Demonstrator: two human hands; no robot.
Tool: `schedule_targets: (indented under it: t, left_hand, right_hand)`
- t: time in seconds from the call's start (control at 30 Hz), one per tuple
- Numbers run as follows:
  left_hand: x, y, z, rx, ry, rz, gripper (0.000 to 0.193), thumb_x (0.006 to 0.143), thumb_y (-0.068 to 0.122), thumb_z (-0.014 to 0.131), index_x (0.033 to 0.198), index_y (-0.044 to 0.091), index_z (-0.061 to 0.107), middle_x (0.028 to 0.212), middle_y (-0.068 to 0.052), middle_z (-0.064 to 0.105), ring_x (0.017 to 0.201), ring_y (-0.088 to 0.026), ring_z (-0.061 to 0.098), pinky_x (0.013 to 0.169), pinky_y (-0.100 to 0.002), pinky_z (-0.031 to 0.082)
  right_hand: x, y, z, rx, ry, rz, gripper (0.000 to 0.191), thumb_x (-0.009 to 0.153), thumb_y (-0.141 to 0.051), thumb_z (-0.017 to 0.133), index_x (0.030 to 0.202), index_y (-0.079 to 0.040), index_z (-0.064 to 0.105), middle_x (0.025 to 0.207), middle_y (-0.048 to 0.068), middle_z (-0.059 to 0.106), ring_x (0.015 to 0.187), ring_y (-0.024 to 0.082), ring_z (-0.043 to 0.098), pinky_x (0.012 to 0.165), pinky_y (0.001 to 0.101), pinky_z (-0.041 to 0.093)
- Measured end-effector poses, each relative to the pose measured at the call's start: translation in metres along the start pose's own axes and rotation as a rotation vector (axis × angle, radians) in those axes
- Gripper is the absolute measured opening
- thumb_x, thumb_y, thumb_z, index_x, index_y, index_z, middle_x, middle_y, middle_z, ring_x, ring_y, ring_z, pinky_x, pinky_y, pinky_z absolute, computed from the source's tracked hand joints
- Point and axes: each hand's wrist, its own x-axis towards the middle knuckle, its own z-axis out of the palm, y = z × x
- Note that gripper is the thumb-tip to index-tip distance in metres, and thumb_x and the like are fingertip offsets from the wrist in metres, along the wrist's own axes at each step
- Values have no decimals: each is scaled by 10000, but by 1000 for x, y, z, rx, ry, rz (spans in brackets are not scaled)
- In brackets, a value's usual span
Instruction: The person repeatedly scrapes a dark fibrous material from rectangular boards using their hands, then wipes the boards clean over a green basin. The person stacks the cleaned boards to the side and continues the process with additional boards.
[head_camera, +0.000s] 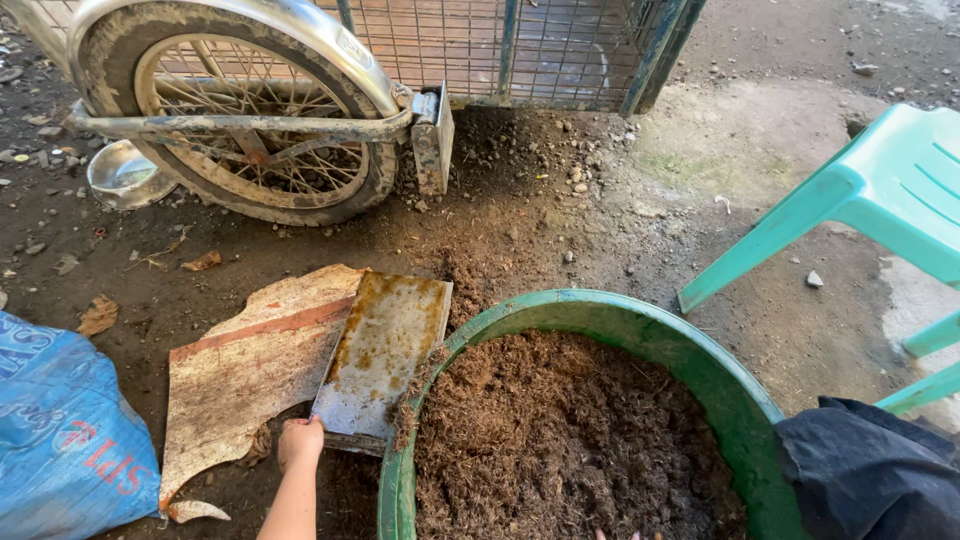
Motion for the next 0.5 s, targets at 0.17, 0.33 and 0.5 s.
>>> schedule_targets:
  t: [0.17, 0.33, 0.5]
  left_hand:
    - [13, 2, 3, 78, -91, -7, 525, 1000, 535, 634, 1212, 75, 773, 1253, -237, 712, 1173, -397, 674, 991, -490, 520]
    - [9, 5, 19, 64, 9, -31, 402, 951, 423, 637, 1267, 179, 687, 1339, -176, 593, 1222, -382, 597, 976, -554, 491]
    - [-5, -12, 33, 206, 72, 233, 384, 913, 401, 690, 1234, 190, 700, 1334, -154, 599, 1236, -375, 598, 991, -521, 517]
  right_hand:
    - [-13, 0, -26, 6, 29, -21, 611, 961, -198, 556, 1515, -381, 375, 1730, 148, 109, 1559, 422, 244, 1220, 486, 296]
    - [-4, 10, -12, 18, 74, -57, 591, 961, -185, 541, 1504, -378, 409, 1728, 148, 125, 1561, 415, 250, 1230, 468, 289]
    - [4, 11, 25, 12, 144, -146, 576, 960, -171, 525, 1492, -374, 443, 1727, 148, 140, 1563, 408, 255, 1239, 450, 283]
